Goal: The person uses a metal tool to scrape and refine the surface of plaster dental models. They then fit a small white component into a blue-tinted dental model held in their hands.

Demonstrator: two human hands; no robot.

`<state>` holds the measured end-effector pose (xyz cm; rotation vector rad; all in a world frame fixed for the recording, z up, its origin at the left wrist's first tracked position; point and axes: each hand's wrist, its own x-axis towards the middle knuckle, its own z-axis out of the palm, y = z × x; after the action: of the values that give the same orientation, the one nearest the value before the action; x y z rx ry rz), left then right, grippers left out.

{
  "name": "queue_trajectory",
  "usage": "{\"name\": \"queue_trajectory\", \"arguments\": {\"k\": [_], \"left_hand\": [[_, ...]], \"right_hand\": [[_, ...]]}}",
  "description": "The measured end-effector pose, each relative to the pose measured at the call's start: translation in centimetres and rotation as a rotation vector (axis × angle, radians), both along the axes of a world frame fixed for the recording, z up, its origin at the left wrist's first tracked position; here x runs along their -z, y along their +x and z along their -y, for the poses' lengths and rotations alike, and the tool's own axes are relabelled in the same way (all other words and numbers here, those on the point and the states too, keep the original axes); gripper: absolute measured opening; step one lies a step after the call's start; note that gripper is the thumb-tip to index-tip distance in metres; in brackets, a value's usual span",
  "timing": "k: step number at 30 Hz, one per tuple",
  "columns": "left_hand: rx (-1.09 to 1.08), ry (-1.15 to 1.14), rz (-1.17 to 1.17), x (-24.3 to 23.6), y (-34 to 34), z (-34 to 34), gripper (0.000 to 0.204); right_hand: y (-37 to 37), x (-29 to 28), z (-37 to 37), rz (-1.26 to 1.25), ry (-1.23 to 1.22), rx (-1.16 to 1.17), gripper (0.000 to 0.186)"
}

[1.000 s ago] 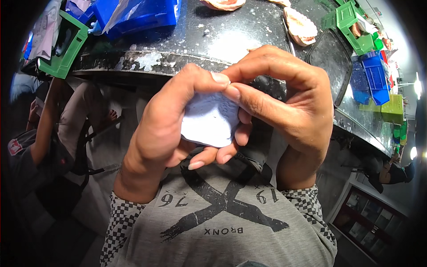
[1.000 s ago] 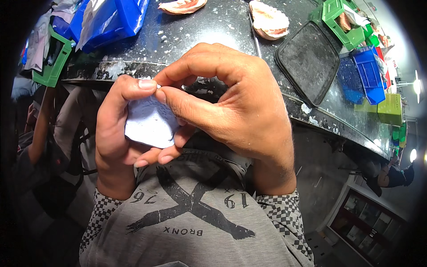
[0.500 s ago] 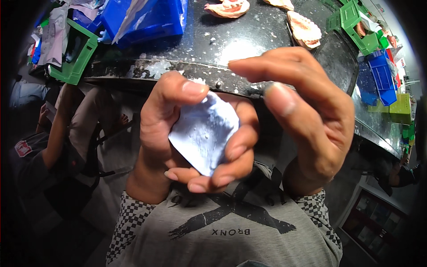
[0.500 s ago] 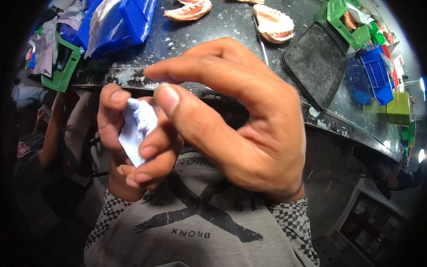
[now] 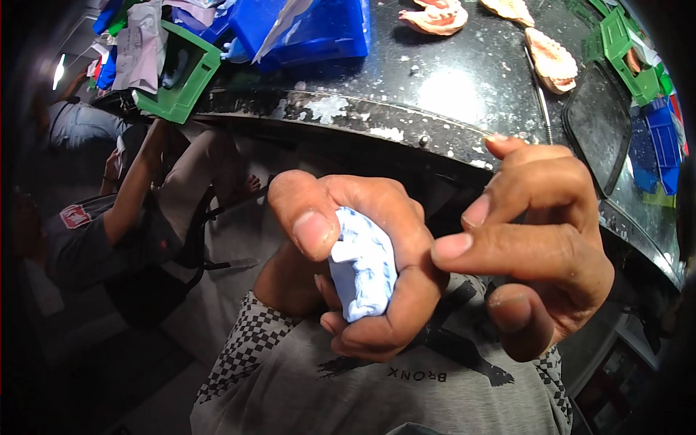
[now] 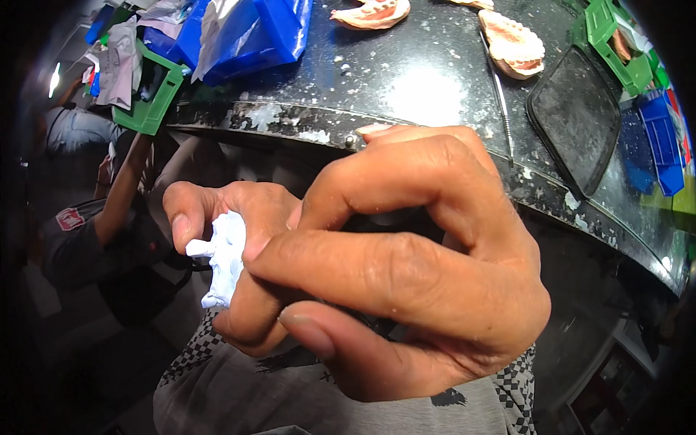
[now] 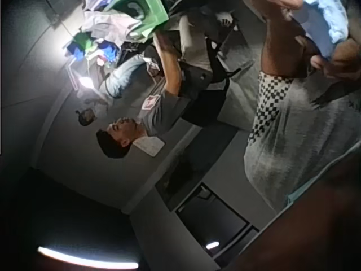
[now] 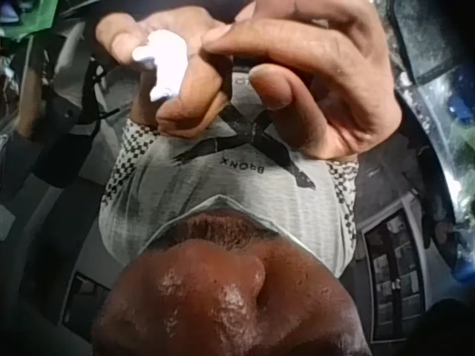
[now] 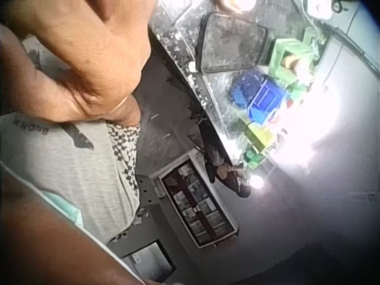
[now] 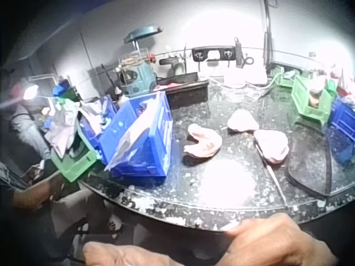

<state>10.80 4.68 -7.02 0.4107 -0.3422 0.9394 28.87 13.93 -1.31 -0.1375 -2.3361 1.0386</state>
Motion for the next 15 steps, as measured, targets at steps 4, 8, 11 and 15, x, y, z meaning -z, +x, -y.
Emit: {"name": "queue_trajectory", "arguments": {"k": [4,8,11,15], "left_hand": [[-0.057,-0.024,0.240,0.1,1.1,0.7,0.056],[-0.100,0.076,0.379,0.0,1.3,0.3,0.055],[-0.054,-0.024,0.278,-0.1,0.9,0.6,0.055],[-0.121,0.003,0.146,0.1,0.0,0.1,0.050]], "right_hand": [[-0.1,-0.2,0.2,0.026,-0.017,0.006,0.036],[-0.2,-0.3,0.4,0.042,-0.024,-0.004,0.035],[-0.3,-0.4,0.3,0.055,-0.020,-0.008,0.034],[-0.7,-0.1,0.2,0.037,0.002,-0.023,0.035]]}}
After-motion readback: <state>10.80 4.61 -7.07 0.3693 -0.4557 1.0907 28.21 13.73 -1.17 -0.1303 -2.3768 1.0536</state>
